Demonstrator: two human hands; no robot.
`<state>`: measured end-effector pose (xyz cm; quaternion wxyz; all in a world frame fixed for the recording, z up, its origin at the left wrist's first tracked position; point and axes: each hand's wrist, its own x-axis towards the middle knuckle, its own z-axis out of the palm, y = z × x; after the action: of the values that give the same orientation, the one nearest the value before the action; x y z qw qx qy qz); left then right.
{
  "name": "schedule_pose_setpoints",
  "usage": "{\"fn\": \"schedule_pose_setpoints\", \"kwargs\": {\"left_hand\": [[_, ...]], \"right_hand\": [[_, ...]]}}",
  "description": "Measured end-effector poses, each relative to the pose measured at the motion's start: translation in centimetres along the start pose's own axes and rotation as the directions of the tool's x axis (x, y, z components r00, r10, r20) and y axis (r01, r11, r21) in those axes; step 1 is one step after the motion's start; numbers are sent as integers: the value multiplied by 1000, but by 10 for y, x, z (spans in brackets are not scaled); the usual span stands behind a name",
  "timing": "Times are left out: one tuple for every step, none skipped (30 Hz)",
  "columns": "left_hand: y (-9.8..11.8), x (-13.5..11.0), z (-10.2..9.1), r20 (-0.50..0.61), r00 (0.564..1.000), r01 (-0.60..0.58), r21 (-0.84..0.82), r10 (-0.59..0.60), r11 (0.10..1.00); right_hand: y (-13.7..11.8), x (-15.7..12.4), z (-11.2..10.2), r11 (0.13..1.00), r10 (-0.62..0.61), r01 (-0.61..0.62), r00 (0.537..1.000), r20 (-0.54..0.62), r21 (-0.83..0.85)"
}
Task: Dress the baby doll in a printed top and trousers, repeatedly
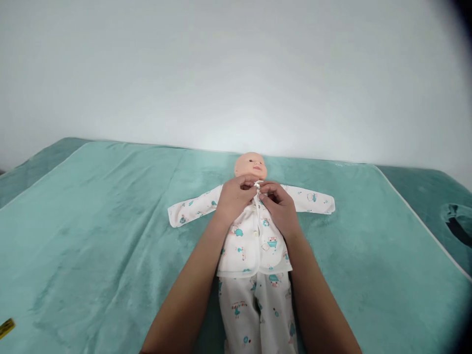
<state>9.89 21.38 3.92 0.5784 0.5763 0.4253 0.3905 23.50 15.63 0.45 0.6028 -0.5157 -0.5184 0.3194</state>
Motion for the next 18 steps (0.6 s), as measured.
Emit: {"fn": "schedule_pose_setpoints", "kwargs": {"left_hand": [[0,0,0,-7,1000,-5,0,5,1000],[0,0,1,-20,1000,-15,0,15,1000],[0,0,1,-35,999,-26,2,26,1000],[0,1,2,-45,998,-38,1,39,999],[-1,1,2,-51,998,-48,-4,48,999],[-1,1,3,-55,997,-54,-16,53,998],[-1,1,3,-54,997,-54,-31,53,998],[-1,1,3,-49,998,-53,-48,50,997],[-1,1,3,-43,998,-51,-64,48,997],[-1,0,2,-33,998,-49,-77,46,996],[-1,0,2,-23,999,-46,-84,45,995],[-1,0,1,-10,999,-43,-82,42,996],[-2,0,0,0,999,-38,-68,38,997],[-2,0,-1,8,999,-35,-46,36,998],[-2,0,-2,16,999,-35,-18,36,999],[-2,0,-2,26,999,-37,12,37,999],[-2,0,-3,35,999,-40,38,39,998],[-1,0,-4,45,998,-43,59,40,997]], "right_hand": [[1,0,0,1000,10,-10,1000,-7,3],[2,0,1,1000,30,-30,999,-18,0],[2,0,1,999,54,-54,998,-32,-6],[1,1,1,997,77,-78,996,-48,-14],[1,1,1,995,95,-97,994,-61,-26],[0,1,2,993,106,-109,992,-71,-41],[-1,1,2,992,109,-113,991,-76,-58],[-2,1,2,991,107,-113,991,-79,-74],[-2,1,2,990,105,-112,991,-79,-87],[-2,2,2,989,104,-111,991,-81,-96],[-2,2,2,989,103,-111,991,-85,-101],[-1,3,2,988,102,-112,991,-90,-106],[0,4,1,987,102,-112,990,-95,-112],[2,5,1,987,101,-112,990,-97,-119],[3,5,0,986,98,-110,990,-98,-126],[4,6,-1,985,94,-107,991,-96,-132],[4,6,-1,985,89,-101,992,-91,-138],[4,6,-1,985,84,-95,993,-86,-142]]}}
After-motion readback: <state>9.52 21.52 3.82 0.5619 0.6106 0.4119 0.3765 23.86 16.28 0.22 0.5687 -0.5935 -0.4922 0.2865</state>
